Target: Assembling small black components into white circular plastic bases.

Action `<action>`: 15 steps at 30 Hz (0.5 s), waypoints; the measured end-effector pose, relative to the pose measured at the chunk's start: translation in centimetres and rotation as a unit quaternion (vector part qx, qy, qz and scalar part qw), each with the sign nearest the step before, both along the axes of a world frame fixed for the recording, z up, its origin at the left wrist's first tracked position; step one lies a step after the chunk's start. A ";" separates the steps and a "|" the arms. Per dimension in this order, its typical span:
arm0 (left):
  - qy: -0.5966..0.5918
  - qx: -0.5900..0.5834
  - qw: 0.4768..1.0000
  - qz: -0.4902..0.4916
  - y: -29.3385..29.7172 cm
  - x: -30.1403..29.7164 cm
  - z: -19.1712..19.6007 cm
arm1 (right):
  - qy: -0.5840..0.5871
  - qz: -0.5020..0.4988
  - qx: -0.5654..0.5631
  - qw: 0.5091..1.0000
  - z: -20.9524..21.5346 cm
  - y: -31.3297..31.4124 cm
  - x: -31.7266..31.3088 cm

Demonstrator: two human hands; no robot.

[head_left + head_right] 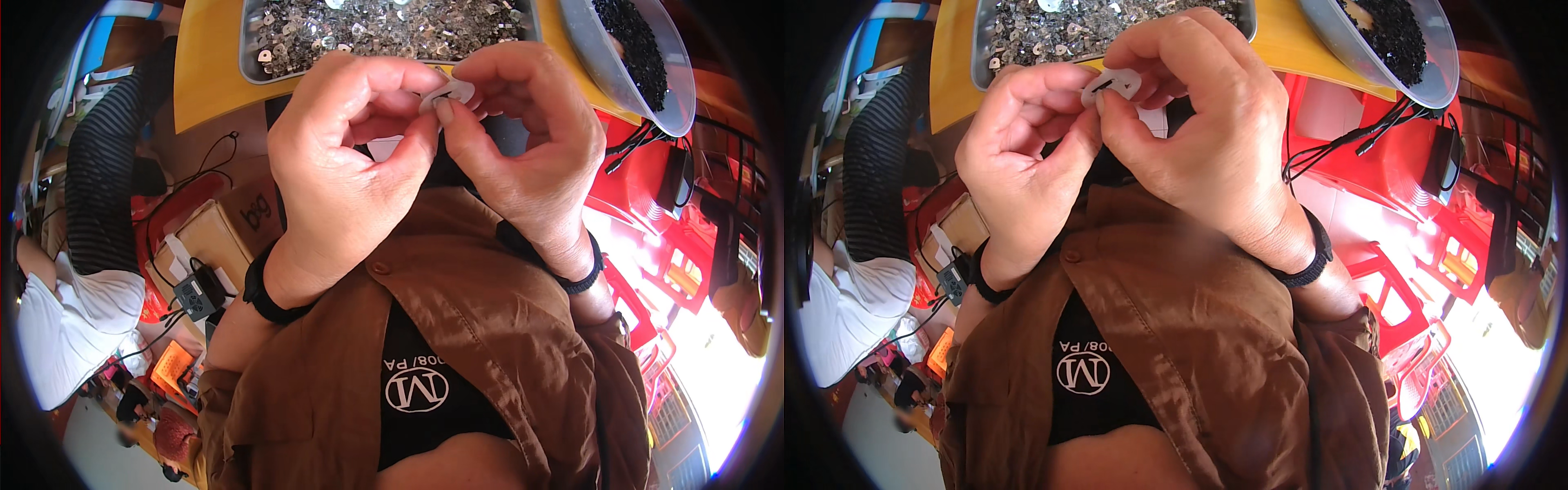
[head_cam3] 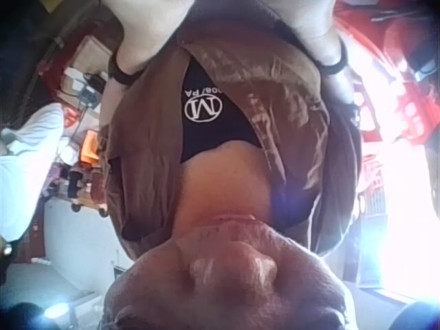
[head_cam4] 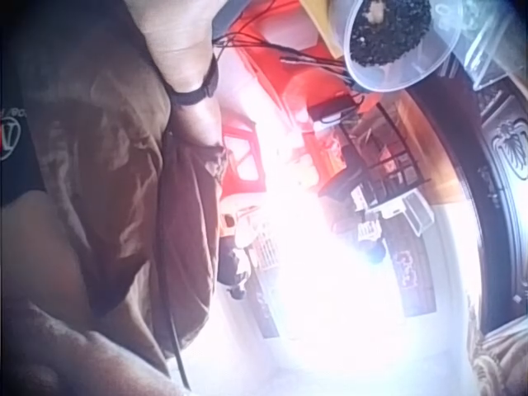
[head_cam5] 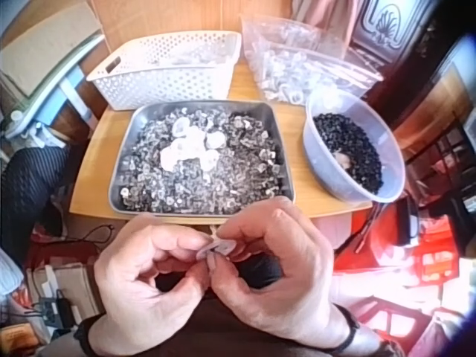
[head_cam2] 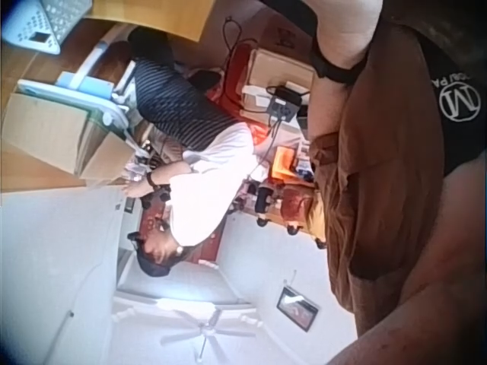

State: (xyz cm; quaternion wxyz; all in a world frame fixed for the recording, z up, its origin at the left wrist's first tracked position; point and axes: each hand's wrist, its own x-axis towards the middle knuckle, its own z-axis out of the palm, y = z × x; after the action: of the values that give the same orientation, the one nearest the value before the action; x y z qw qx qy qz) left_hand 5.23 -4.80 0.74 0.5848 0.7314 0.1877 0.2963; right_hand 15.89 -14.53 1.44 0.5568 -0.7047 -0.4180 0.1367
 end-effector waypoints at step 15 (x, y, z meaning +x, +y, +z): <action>-0.008 0.036 0.999 -0.029 0.0 0.2 -0.1 | -0.064 -0.011 0.012 0.998 -0.8 -0.1 0.4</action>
State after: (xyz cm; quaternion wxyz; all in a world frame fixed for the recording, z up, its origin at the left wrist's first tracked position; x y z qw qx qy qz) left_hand 5.40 -4.82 0.64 0.5680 0.7548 0.1509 0.2912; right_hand 16.30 -14.61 0.61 0.5388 -0.7096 -0.4470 0.0799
